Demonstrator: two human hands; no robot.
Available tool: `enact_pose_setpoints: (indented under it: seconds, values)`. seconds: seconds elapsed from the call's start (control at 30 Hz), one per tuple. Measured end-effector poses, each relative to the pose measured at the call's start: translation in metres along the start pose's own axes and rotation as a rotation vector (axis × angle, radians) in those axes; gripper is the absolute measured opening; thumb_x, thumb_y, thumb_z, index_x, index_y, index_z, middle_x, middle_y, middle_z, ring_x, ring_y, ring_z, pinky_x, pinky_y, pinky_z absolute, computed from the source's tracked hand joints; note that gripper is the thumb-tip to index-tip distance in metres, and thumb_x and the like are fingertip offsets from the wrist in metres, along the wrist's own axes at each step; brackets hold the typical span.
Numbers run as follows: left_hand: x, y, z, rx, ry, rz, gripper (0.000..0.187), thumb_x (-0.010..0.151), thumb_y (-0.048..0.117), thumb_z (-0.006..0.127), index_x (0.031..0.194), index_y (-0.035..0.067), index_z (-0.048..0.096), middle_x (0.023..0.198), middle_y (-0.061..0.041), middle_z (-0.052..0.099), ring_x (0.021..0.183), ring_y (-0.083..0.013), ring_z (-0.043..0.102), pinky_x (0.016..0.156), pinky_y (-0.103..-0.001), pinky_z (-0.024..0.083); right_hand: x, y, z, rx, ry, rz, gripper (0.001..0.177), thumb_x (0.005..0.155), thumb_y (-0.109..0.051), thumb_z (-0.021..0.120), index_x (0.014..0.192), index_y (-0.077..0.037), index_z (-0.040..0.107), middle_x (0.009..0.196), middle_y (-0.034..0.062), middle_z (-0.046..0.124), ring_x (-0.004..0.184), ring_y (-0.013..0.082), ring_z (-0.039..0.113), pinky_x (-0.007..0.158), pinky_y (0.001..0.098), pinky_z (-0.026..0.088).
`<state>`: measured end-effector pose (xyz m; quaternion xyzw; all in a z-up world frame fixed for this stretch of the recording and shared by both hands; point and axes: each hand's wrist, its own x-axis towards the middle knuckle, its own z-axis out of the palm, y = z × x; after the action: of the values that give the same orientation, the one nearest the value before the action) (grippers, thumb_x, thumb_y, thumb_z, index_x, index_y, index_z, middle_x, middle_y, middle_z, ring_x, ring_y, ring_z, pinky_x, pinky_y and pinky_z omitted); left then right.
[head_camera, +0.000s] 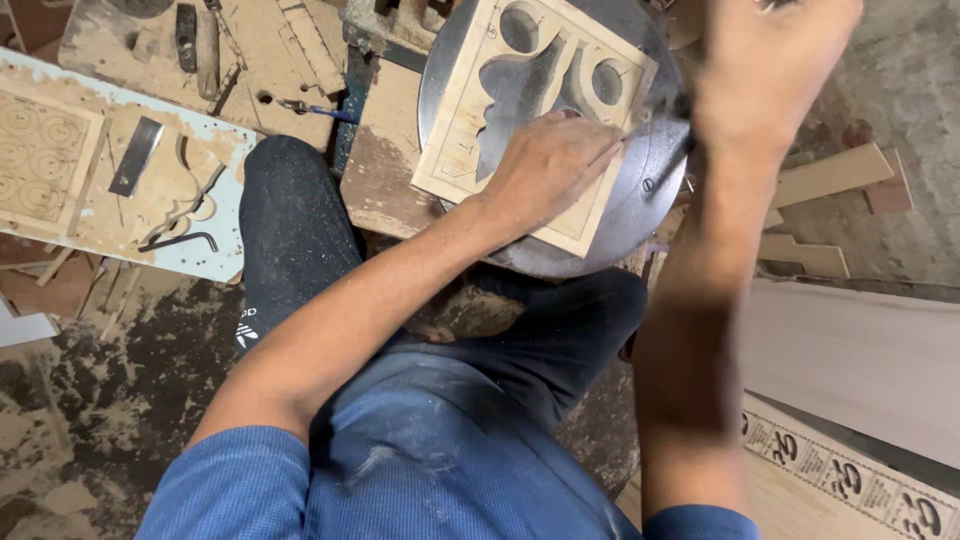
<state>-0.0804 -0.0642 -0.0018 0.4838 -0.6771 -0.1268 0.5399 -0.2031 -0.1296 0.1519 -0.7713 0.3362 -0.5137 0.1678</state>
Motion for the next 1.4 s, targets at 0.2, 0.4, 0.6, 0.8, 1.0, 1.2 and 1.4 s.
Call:
enact_pose_setpoints:
  seconds: [0.2, 0.4, 0.6, 0.8, 1.0, 1.2, 1.4]
  values:
    - [0.002, 0.0, -0.01, 0.026, 0.103, 0.128, 0.023, 0.104, 0.024, 0.066, 0.116, 0.006, 0.073, 0.122, -0.008, 0.073, 0.112, -0.0241, 0.071, 0.1, -0.044, 0.053, -0.008, -0.003, 0.016, 0.604, -0.092, 0.359, 0.021, 0.119, -0.021, 0.058, 0.129, -0.002, 0.055, 0.104, 0.0125, 0.064, 0.081, 0.0245, 0.067, 0.072, 0.0361, 0.057]
    - [0.004, -0.021, -0.069, 0.429, -0.144, -0.187, 0.063, 0.104, 0.036, 0.066, 0.152, 0.002, 0.044, 0.157, -0.021, 0.043, 0.15, -0.0299, 0.035, 0.12, -0.07, 0.021, 0.012, 0.002, -0.011, 0.871, -0.247, 0.398, 0.042, 0.122, -0.042, 0.051, 0.119, -0.001, 0.056, 0.094, 0.0135, 0.059, 0.076, 0.0247, 0.059, 0.069, 0.0357, 0.047]
    - [-0.005, -0.055, -0.094, 0.329, -0.203, -0.549, 0.097, 0.094, 0.045, 0.073, 0.159, -0.005, 0.021, 0.164, -0.032, 0.017, 0.154, -0.045, 0.012, 0.117, -0.076, 0.009, -0.051, 0.032, -0.018, 0.145, 0.015, 0.166, 0.056, 0.112, -0.04, 0.061, 0.136, 0.009, 0.05, 0.097, 0.0183, 0.061, 0.077, 0.0206, 0.057, 0.07, 0.0323, 0.048]
    - [-0.011, -0.054, -0.088, 0.393, -0.216, -0.367, 0.091, 0.085, 0.039, 0.081, 0.151, -0.002, 0.032, 0.169, -0.027, 0.015, 0.159, -0.0383, 0.011, 0.12, -0.076, 0.003, -0.184, -0.005, 0.031, -0.32, -0.11, 0.327, 0.036, 0.109, -0.012, 0.059, 0.141, 0.006, 0.056, 0.141, 0.0231, 0.062, 0.133, 0.0326, 0.06, 0.116, 0.0421, 0.045]
    - [-0.062, -0.028, -0.112, 0.055, 0.141, -0.287, 0.094, 0.095, 0.04, 0.082, 0.16, -0.002, 0.029, 0.162, -0.022, 0.037, 0.156, -0.0352, 0.033, 0.132, -0.064, 0.01, -0.173, -0.064, 0.027, 0.416, 0.046, 0.538, 0.043, 0.113, -0.02, 0.053, 0.148, 0.003, 0.043, 0.136, 0.012, 0.057, 0.113, 0.024, 0.063, 0.101, 0.0379, 0.056]
    - [-0.188, -0.097, -0.196, -0.102, 0.418, -0.631, 0.063, 0.099, 0.032, 0.078, 0.151, 0.005, 0.053, 0.154, -0.019, 0.061, 0.144, -0.0291, 0.059, 0.121, -0.035, 0.046, -0.21, -0.08, 0.056, 0.205, -0.296, 0.67, 0.032, 0.108, -0.013, 0.058, 0.133, 0.006, 0.06, 0.117, 0.0112, 0.07, 0.101, 0.0173, 0.066, 0.092, 0.0296, 0.055]
    - [-0.309, -0.247, -0.264, 0.636, 0.036, -1.061, 0.103, 0.083, 0.045, 0.089, 0.154, -0.004, 0.033, 0.158, -0.03, 0.03, 0.146, -0.0465, 0.028, 0.113, -0.063, 0.03, -0.279, -0.048, 0.111, 0.345, -0.565, 0.916, 0.024, 0.106, -0.011, 0.058, 0.124, 0.002, 0.067, 0.105, 0.0053, 0.07, 0.092, 0.0108, 0.062, 0.084, 0.0247, 0.05]
